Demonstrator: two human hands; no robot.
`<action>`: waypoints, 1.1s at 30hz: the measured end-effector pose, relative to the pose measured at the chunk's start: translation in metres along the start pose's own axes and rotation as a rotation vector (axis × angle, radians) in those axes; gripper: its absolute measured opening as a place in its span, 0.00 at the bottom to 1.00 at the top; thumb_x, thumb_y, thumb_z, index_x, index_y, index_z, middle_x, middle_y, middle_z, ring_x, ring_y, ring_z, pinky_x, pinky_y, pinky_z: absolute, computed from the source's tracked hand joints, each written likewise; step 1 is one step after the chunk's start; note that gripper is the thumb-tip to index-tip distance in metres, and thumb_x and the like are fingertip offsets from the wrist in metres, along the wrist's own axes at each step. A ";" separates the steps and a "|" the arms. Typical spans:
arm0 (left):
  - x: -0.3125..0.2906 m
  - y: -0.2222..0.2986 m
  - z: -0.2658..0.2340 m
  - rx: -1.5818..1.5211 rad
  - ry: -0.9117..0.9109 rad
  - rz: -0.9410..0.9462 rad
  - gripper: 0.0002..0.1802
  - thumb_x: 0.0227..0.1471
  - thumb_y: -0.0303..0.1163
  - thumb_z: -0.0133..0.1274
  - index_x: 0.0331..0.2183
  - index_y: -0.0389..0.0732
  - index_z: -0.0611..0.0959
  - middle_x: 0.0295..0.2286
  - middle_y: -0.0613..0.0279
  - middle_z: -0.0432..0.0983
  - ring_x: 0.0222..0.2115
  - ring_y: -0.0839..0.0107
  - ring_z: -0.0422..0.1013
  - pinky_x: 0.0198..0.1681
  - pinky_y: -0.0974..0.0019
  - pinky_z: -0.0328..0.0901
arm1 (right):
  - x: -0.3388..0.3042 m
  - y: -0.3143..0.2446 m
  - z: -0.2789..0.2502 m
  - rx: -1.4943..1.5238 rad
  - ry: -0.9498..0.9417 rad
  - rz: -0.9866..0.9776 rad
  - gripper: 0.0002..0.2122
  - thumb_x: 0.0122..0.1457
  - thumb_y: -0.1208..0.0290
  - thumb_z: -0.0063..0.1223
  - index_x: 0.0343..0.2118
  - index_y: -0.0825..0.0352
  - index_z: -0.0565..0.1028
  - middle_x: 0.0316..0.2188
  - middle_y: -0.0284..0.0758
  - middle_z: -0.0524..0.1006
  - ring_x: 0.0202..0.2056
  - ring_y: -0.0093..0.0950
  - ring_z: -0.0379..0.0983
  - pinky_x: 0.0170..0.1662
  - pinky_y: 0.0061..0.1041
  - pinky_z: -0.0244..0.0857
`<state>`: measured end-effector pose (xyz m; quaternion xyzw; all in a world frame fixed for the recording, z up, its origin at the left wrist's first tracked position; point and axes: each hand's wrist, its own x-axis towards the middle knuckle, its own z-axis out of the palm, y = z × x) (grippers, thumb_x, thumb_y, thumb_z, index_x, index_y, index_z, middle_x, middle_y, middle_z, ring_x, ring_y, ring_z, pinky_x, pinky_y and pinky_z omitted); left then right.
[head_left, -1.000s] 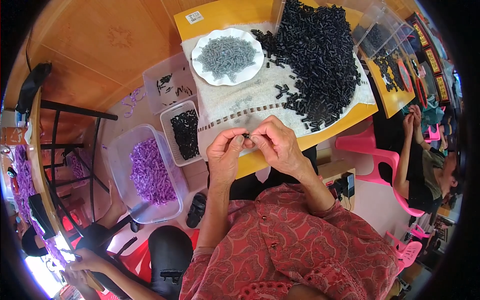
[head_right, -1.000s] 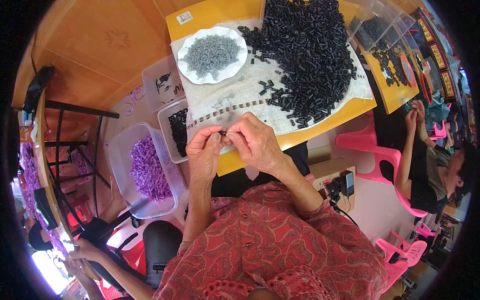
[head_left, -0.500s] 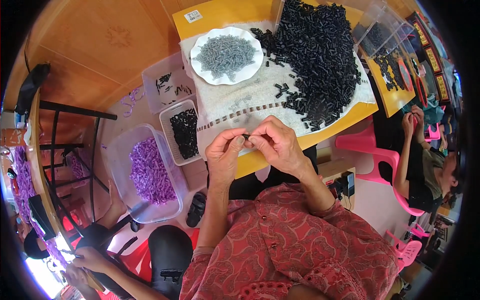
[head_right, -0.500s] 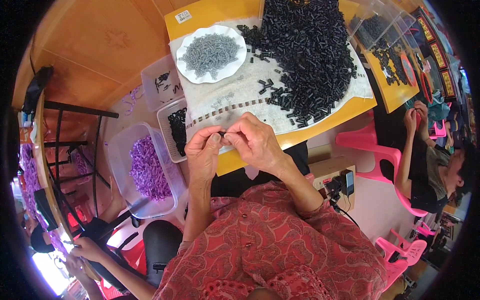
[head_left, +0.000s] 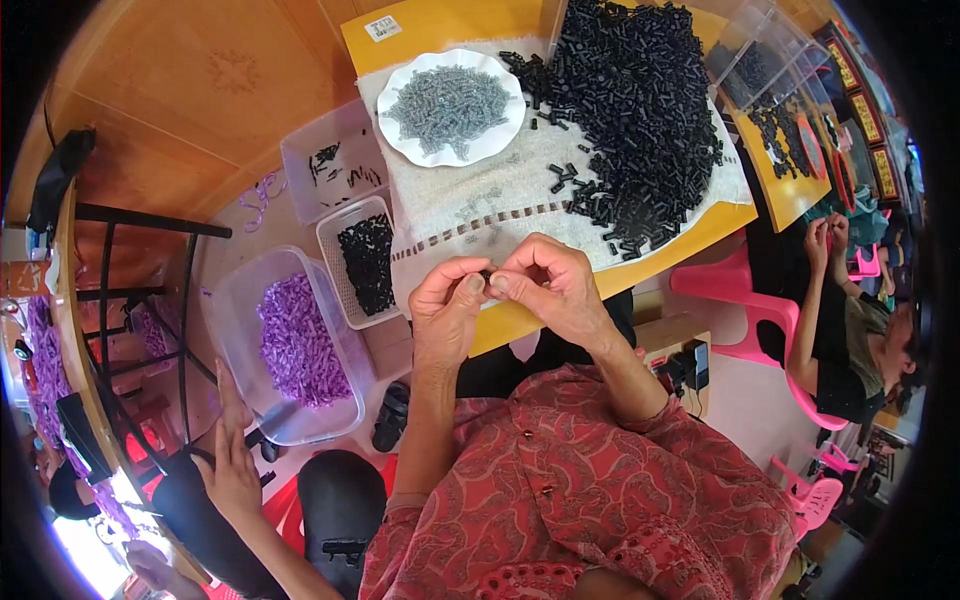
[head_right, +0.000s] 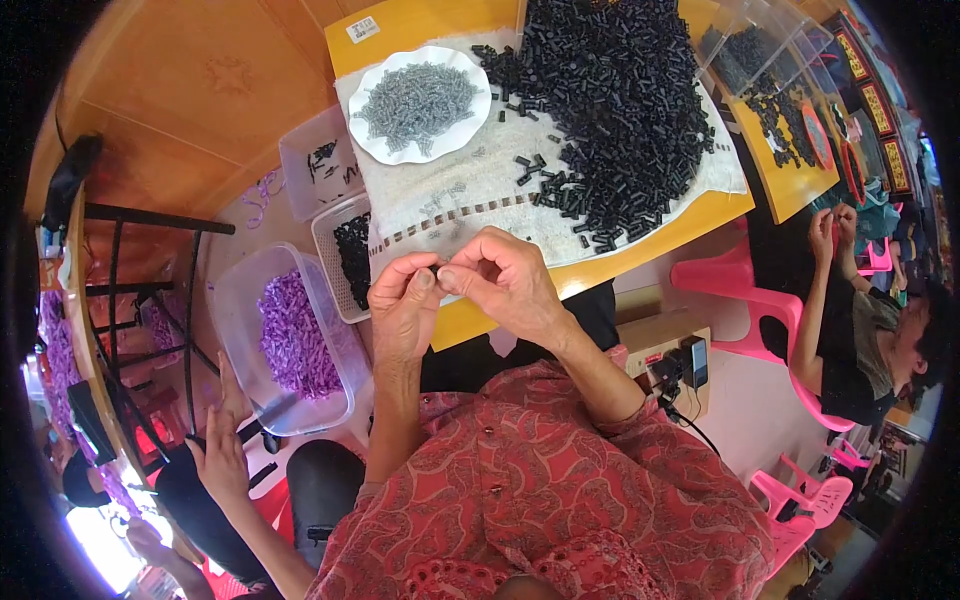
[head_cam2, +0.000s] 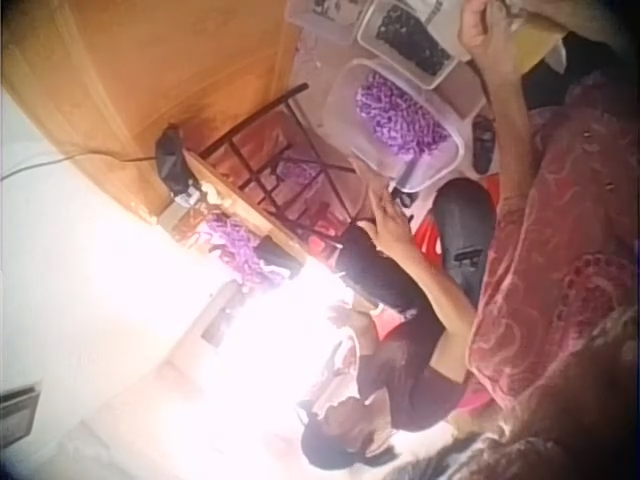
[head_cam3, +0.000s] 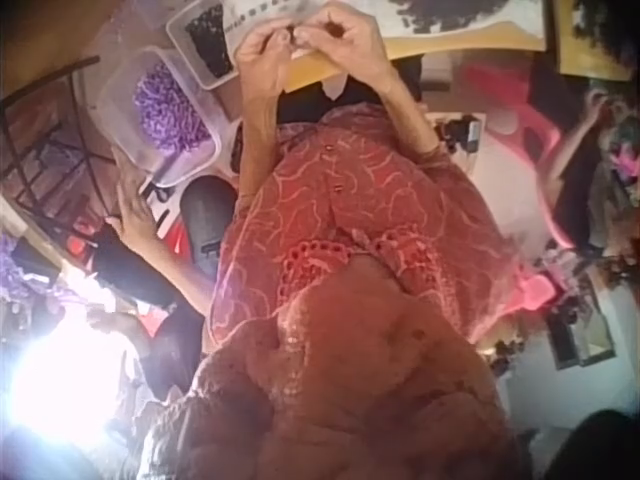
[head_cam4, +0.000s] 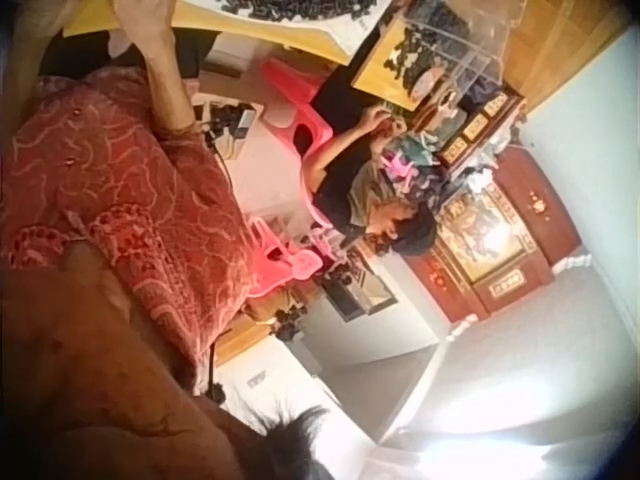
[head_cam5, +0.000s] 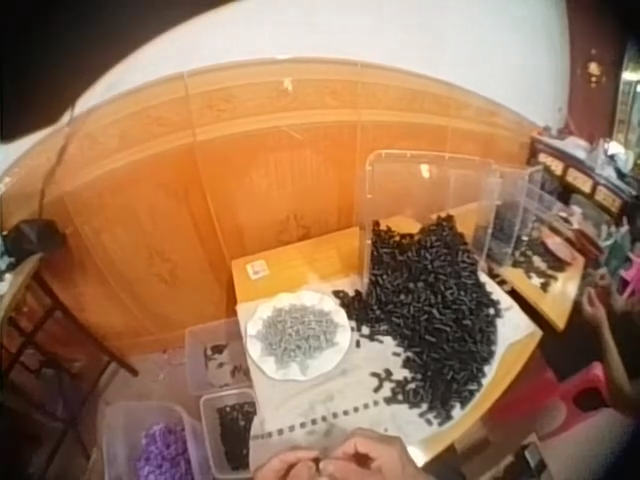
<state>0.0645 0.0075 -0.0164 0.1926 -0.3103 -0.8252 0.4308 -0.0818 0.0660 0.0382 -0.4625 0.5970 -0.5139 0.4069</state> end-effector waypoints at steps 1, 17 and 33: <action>0.000 0.000 -0.001 -0.001 -0.008 0.004 0.10 0.54 0.21 0.50 0.40 0.30 0.77 0.33 0.59 0.75 0.33 0.73 0.72 0.40 0.68 0.68 | 0.000 0.000 0.000 0.030 -0.013 0.023 0.05 0.55 0.77 0.57 0.27 0.72 0.73 0.27 0.33 0.74 0.30 0.18 0.73 0.31 0.15 0.66; 0.003 -0.005 -0.002 -0.074 -0.022 -0.061 0.11 0.57 0.25 0.47 0.41 0.32 0.77 0.34 0.56 0.76 0.32 0.70 0.71 0.39 0.62 0.69 | -0.001 0.001 0.004 0.094 0.046 -0.018 0.06 0.59 0.75 0.51 0.30 0.73 0.75 0.27 0.32 0.73 0.27 0.17 0.70 0.31 0.16 0.64; 0.001 -0.010 0.001 -0.236 0.013 -0.118 0.11 0.57 0.25 0.47 0.43 0.33 0.77 0.35 0.57 0.76 0.34 0.69 0.72 0.37 0.65 0.70 | -0.001 0.000 0.008 -0.053 0.118 -0.147 0.04 0.53 0.79 0.56 0.33 0.71 0.76 0.28 0.33 0.72 0.24 0.18 0.70 0.26 0.16 0.64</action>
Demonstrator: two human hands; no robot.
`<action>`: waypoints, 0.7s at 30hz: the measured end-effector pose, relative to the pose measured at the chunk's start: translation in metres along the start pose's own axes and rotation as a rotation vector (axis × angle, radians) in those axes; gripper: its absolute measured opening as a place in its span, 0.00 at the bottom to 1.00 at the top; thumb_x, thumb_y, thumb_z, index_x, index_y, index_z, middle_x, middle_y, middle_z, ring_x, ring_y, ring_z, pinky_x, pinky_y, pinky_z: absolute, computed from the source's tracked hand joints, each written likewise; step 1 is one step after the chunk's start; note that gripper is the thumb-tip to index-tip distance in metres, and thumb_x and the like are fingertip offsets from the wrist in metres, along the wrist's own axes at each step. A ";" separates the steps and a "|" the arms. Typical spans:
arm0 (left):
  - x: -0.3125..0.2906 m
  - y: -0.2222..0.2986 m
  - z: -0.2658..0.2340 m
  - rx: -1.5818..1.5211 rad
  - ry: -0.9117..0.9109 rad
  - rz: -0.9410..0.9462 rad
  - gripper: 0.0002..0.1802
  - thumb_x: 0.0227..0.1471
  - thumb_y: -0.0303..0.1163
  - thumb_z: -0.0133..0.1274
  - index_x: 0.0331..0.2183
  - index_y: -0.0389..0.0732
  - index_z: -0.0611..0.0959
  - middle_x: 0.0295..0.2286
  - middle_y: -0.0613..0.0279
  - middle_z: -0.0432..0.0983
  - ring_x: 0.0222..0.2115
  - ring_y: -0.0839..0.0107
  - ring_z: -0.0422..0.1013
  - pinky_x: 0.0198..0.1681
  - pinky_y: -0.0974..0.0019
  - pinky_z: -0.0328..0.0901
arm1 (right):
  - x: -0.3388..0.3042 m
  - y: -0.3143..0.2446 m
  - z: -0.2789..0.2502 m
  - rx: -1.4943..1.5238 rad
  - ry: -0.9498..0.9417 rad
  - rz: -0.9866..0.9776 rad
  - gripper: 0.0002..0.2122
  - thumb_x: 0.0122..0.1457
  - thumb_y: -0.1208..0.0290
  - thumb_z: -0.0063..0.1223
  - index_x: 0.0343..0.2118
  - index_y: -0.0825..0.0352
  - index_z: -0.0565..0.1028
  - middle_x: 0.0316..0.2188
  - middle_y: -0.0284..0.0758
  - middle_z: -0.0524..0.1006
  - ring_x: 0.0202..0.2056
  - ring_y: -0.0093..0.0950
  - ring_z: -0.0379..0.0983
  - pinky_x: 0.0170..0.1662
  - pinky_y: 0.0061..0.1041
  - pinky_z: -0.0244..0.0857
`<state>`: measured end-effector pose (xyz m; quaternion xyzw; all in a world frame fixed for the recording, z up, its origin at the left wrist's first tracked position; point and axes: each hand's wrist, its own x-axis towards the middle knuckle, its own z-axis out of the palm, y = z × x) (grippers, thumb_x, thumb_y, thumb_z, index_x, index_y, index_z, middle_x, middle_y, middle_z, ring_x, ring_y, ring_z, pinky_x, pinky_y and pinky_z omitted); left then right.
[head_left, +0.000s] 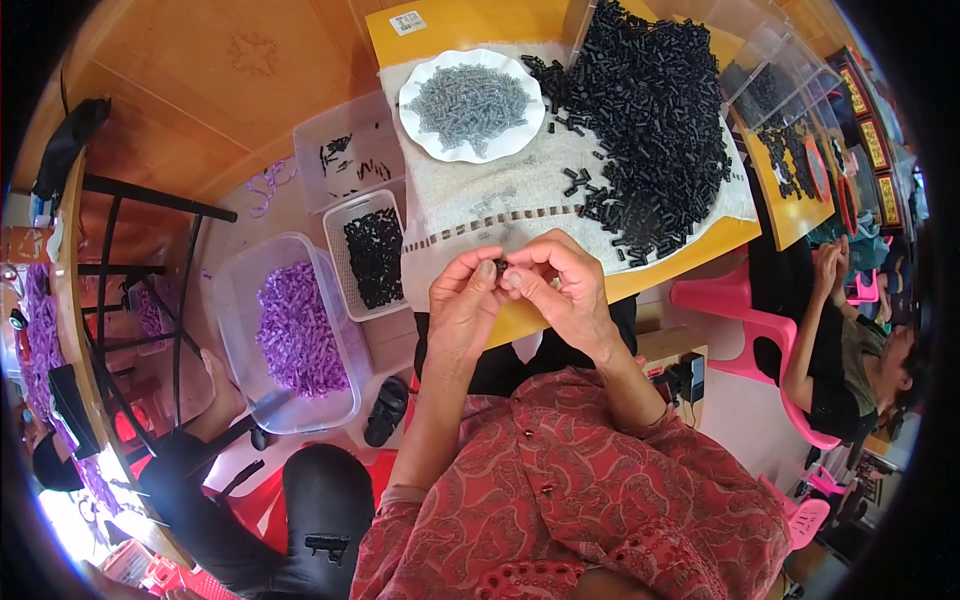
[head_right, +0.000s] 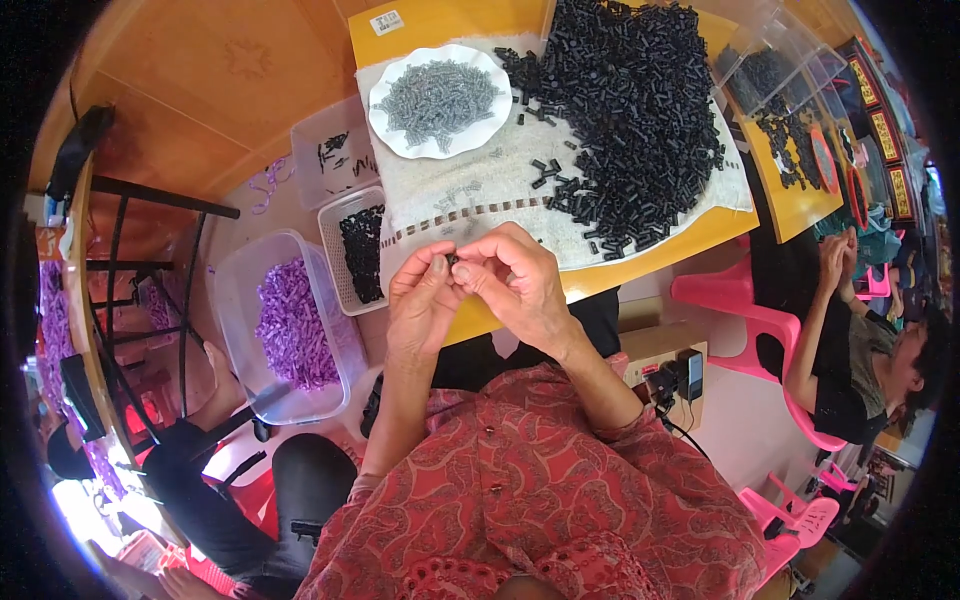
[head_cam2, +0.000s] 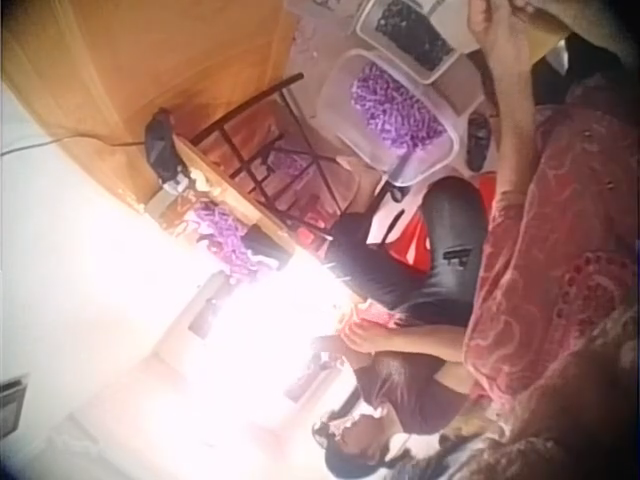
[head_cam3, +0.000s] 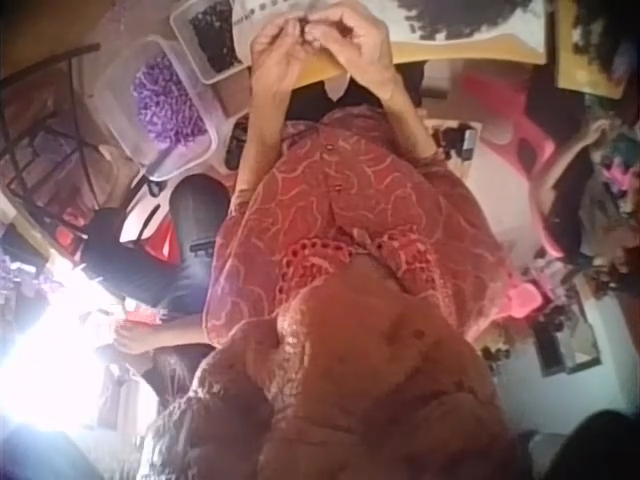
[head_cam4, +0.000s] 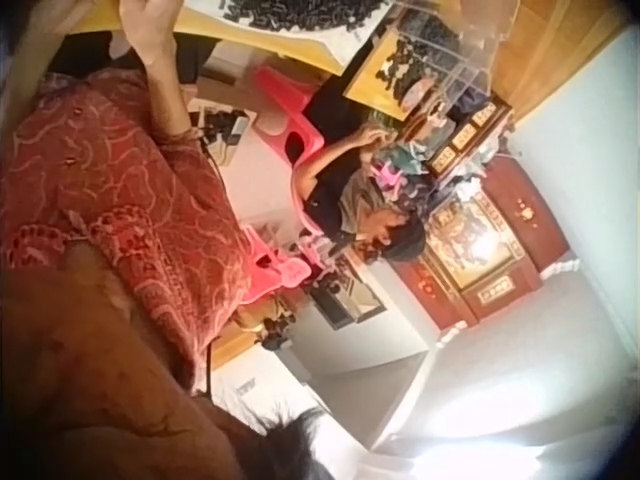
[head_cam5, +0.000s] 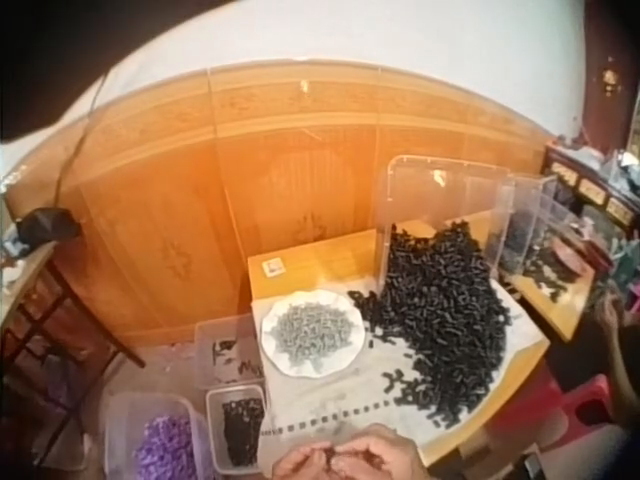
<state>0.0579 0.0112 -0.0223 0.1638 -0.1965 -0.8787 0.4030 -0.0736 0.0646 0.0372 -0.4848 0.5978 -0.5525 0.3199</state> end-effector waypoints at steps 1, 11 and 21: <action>0.000 0.000 0.001 0.005 0.056 0.014 0.11 0.57 0.25 0.47 0.43 0.33 0.77 0.34 0.57 0.76 0.34 0.69 0.73 0.38 0.65 0.69 | 0.001 -0.001 -0.001 -0.133 -0.030 -0.040 0.05 0.53 0.80 0.57 0.33 0.71 0.76 0.28 0.34 0.73 0.24 0.18 0.71 0.26 0.16 0.66; 0.000 0.006 0.001 0.093 0.020 -0.008 0.10 0.55 0.23 0.49 0.40 0.32 0.78 0.32 0.56 0.77 0.30 0.69 0.74 0.37 0.64 0.71 | 0.001 0.000 0.001 -0.082 0.036 -0.129 0.05 0.53 0.81 0.56 0.33 0.70 0.76 0.28 0.34 0.71 0.25 0.21 0.74 0.27 0.19 0.69; 0.000 0.006 -0.002 0.167 -0.045 -0.019 0.16 0.52 0.17 0.50 0.45 0.32 0.75 0.35 0.55 0.76 0.31 0.69 0.74 0.38 0.66 0.71 | -0.006 0.005 -0.001 -0.285 -0.043 -0.279 0.12 0.51 0.88 0.50 0.38 0.68 0.75 0.32 0.34 0.69 0.27 0.23 0.74 0.29 0.19 0.70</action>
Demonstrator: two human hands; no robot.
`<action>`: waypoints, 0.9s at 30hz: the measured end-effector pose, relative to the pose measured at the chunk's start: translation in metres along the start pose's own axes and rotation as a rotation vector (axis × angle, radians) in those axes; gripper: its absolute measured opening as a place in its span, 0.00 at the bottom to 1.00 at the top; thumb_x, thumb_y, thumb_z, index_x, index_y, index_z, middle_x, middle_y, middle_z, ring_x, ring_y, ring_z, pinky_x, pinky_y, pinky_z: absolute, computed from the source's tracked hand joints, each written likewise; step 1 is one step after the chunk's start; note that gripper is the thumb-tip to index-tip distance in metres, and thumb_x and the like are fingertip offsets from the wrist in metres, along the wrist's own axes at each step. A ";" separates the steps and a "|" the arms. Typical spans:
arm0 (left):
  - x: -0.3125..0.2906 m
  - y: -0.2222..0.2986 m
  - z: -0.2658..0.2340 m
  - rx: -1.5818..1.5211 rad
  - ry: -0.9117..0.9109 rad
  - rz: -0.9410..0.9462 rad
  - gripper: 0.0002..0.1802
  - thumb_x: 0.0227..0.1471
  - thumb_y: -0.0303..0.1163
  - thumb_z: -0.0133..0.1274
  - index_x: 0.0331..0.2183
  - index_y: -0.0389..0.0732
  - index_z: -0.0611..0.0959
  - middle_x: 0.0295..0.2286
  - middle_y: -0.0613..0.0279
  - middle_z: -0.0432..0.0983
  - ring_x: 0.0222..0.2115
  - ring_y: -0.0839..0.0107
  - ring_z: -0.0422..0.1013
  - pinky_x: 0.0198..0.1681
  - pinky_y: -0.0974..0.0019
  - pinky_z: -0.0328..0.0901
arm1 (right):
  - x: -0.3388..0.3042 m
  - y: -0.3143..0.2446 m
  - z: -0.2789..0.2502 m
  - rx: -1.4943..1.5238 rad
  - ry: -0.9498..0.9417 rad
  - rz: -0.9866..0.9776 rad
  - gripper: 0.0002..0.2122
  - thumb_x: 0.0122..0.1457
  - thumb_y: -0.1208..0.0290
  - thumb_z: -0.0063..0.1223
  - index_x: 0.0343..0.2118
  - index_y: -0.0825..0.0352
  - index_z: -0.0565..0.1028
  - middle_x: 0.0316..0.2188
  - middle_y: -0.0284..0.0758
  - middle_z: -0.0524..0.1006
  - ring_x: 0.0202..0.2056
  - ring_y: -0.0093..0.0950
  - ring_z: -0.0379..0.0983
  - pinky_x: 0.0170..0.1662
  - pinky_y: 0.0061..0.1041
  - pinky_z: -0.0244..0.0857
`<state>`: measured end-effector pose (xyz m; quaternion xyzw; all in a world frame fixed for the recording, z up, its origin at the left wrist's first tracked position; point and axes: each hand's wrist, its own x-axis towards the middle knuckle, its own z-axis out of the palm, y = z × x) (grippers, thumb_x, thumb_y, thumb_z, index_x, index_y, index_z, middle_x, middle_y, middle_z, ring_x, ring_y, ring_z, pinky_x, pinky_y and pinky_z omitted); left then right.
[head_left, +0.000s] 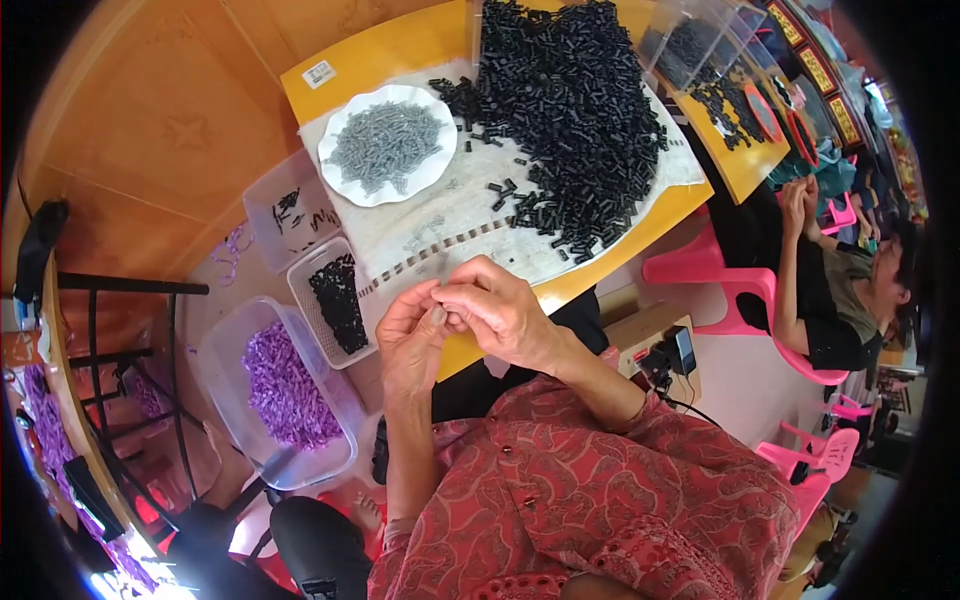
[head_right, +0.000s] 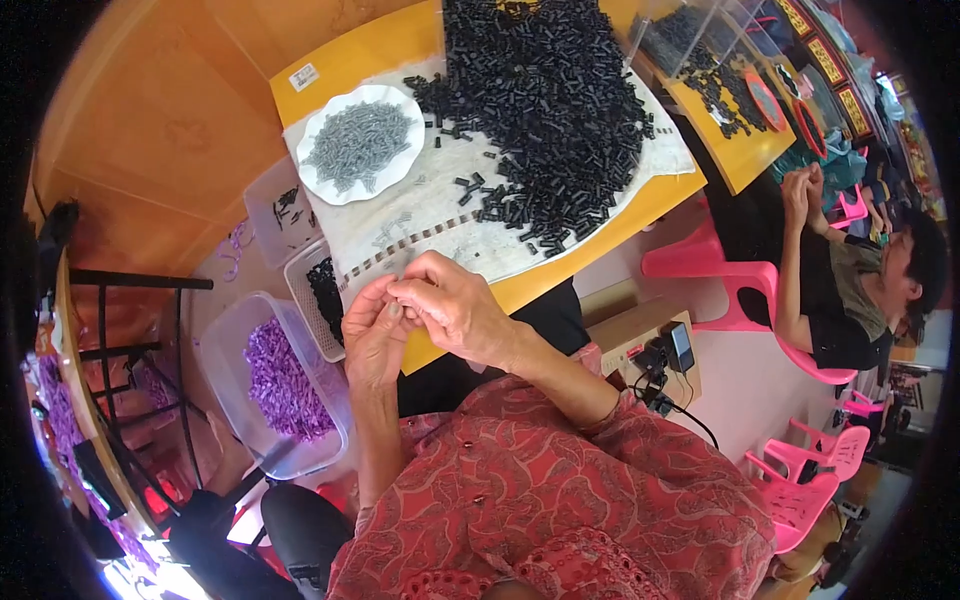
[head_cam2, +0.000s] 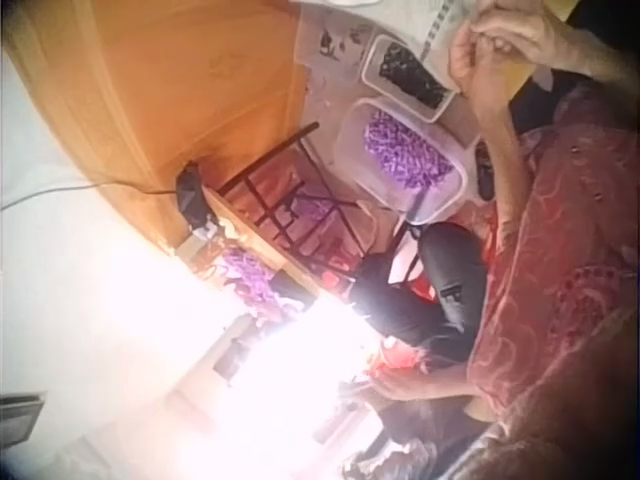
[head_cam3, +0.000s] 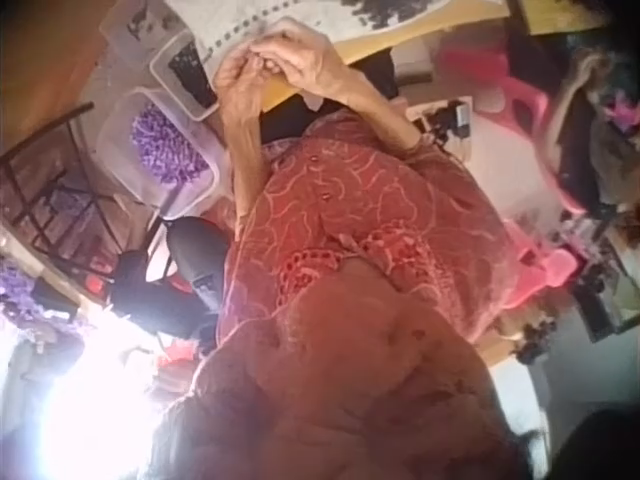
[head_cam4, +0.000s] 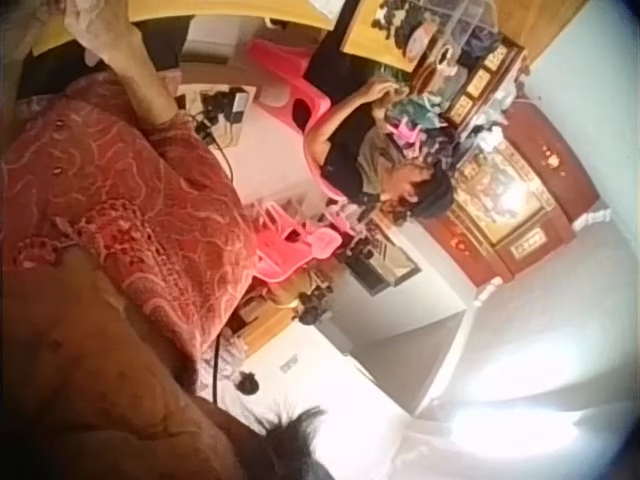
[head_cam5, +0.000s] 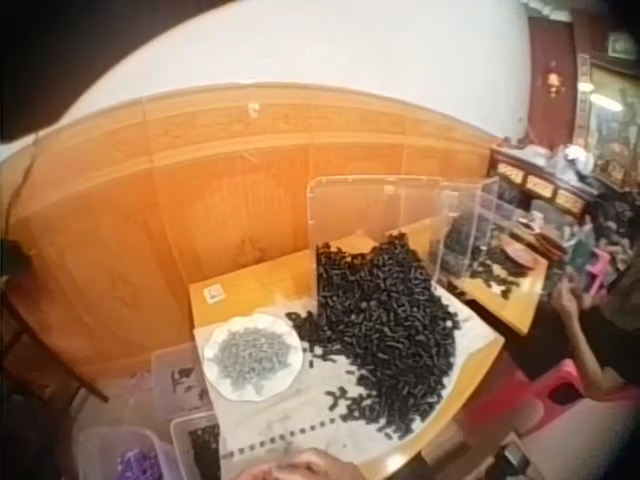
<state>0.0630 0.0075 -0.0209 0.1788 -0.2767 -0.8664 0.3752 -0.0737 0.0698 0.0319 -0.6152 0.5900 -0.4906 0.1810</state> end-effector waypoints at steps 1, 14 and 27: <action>0.000 -0.001 0.001 0.000 -0.005 -0.004 0.16 0.52 0.17 0.50 0.45 0.32 0.75 0.35 0.55 0.76 0.31 0.69 0.74 0.38 0.66 0.71 | 0.000 0.000 -0.002 -0.001 0.001 0.001 0.13 0.51 0.88 0.50 0.38 0.68 0.75 0.33 0.35 0.69 0.27 0.23 0.74 0.29 0.19 0.70; -0.001 -0.002 0.008 0.060 0.062 -0.033 0.14 0.54 0.21 0.49 0.44 0.33 0.76 0.35 0.53 0.76 0.32 0.69 0.72 0.38 0.63 0.71 | 0.003 0.048 -0.040 -0.592 0.287 0.232 0.03 0.50 0.74 0.57 0.27 0.64 0.74 0.23 0.36 0.71 0.24 0.36 0.72 0.25 0.33 0.67; 0.000 -0.002 0.005 0.028 0.062 -0.022 0.12 0.55 0.21 0.49 0.42 0.33 0.77 0.36 0.53 0.76 0.32 0.70 0.74 0.39 0.62 0.72 | 0.014 0.058 -0.033 -0.854 0.205 0.326 0.06 0.48 0.72 0.59 0.25 0.65 0.74 0.24 0.37 0.72 0.24 0.39 0.73 0.24 0.35 0.65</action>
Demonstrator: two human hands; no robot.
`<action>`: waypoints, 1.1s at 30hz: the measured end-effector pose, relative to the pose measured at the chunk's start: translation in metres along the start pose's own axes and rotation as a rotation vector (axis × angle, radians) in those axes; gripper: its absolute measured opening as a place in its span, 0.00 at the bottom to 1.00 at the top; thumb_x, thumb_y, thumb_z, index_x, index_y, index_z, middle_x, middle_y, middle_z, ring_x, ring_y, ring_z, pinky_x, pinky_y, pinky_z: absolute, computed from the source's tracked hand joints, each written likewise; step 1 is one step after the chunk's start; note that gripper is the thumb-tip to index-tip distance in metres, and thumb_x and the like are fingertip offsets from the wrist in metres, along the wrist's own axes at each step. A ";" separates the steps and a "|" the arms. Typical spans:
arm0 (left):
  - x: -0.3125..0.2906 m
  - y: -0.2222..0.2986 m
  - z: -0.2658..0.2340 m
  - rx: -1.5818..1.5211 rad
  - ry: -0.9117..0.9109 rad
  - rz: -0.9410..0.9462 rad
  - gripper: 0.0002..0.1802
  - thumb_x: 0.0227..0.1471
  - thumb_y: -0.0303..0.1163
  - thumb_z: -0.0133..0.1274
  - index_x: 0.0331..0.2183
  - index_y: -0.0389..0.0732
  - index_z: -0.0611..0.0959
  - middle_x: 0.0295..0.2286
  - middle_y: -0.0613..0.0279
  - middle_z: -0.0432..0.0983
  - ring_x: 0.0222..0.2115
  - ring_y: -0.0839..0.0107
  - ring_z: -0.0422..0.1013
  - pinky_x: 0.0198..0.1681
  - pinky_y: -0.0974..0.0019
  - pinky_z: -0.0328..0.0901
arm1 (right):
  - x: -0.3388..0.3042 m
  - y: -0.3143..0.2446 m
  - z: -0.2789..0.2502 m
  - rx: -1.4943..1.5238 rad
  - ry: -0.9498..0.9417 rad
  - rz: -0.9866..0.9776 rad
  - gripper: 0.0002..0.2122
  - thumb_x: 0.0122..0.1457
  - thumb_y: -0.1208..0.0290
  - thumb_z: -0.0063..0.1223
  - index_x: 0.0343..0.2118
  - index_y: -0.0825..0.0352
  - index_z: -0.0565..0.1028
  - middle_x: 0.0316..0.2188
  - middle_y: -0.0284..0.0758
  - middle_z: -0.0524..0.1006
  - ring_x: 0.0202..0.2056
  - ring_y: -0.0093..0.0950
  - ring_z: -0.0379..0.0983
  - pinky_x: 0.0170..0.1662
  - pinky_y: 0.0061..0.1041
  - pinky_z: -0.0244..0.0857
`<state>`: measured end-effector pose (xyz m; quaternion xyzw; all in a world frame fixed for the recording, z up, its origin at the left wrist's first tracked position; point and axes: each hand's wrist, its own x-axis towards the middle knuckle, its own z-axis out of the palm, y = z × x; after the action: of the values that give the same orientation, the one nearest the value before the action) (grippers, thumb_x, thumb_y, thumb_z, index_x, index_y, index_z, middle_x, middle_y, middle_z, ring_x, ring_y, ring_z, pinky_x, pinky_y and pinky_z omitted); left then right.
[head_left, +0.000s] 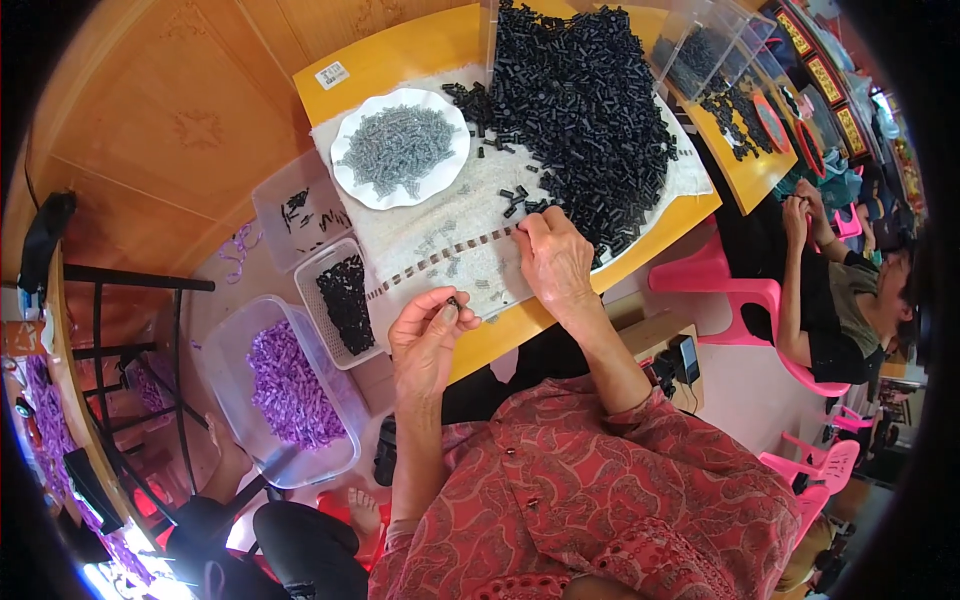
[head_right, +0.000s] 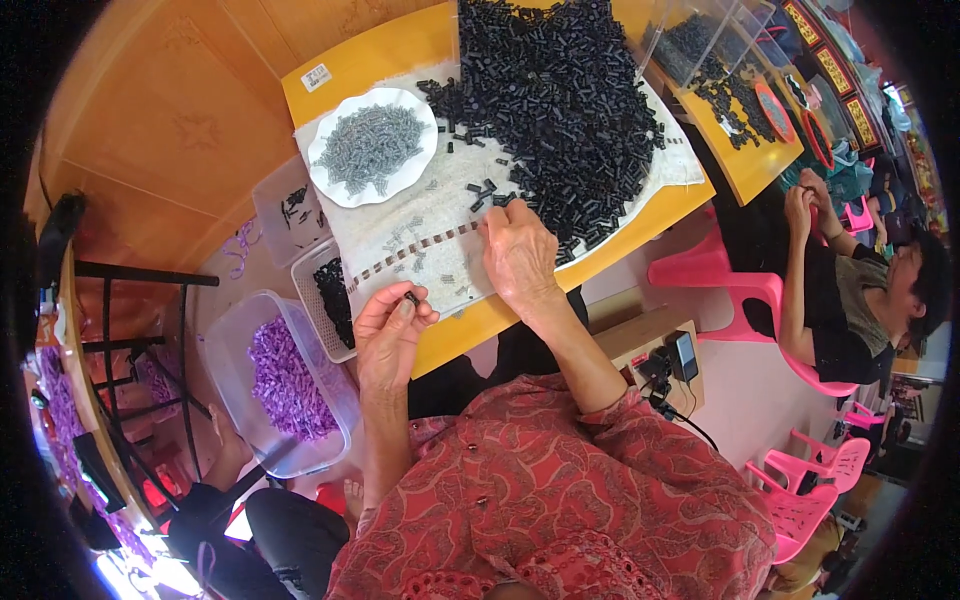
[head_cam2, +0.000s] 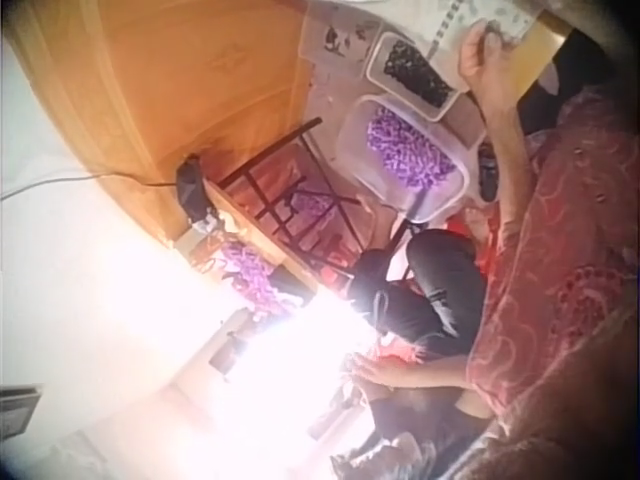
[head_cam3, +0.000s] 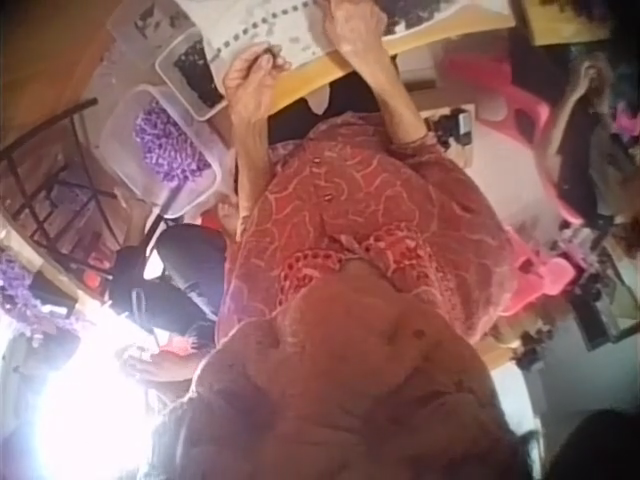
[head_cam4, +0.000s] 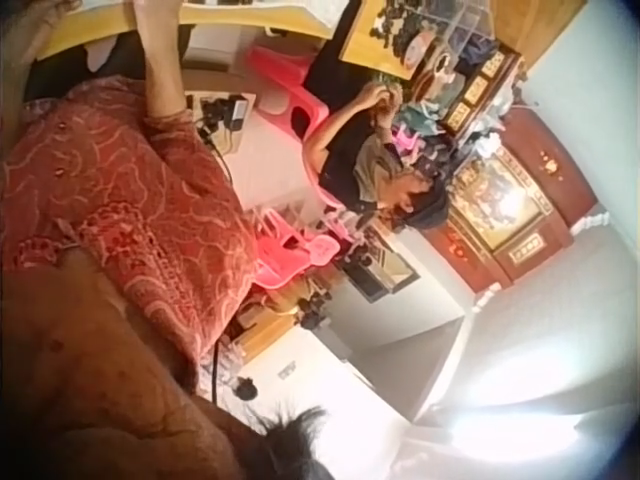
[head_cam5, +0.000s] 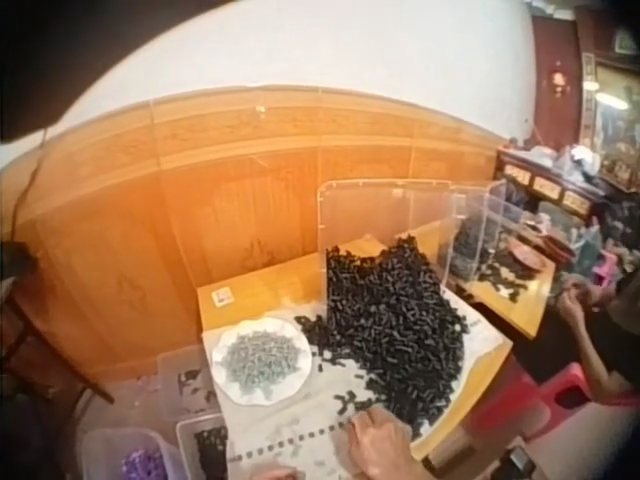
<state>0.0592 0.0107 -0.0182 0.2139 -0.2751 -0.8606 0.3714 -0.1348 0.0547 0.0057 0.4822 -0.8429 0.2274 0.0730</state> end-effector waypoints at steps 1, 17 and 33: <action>0.000 0.001 0.001 0.000 0.003 0.002 0.12 0.55 0.21 0.49 0.42 0.33 0.77 0.36 0.53 0.76 0.32 0.70 0.74 0.39 0.62 0.72 | -0.001 0.000 0.001 0.009 0.020 -0.028 0.05 0.48 0.72 0.59 0.25 0.65 0.74 0.24 0.37 0.72 0.24 0.39 0.72 0.24 0.35 0.66; 0.002 -0.002 -0.001 -0.082 0.020 0.017 0.13 0.55 0.22 0.49 0.44 0.34 0.77 0.37 0.53 0.76 0.32 0.69 0.73 0.40 0.60 0.72 | -0.017 -0.020 -0.025 1.173 -0.381 0.265 0.05 0.55 0.77 0.56 0.34 0.70 0.77 0.25 0.26 0.74 0.25 0.12 0.66 0.29 0.13 0.62; 0.002 -0.002 -0.005 -0.153 0.068 0.056 0.13 0.54 0.23 0.50 0.43 0.36 0.77 0.37 0.53 0.76 0.32 0.71 0.73 0.37 0.64 0.71 | -0.030 -0.040 -0.021 1.343 -0.537 0.164 0.06 0.57 0.78 0.53 0.37 0.72 0.75 0.27 0.27 0.76 0.26 0.11 0.66 0.31 0.12 0.62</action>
<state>0.0597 0.0086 -0.0236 0.2061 -0.2016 -0.8606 0.4198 -0.0877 0.0701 0.0262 0.3974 -0.5440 0.5741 -0.4654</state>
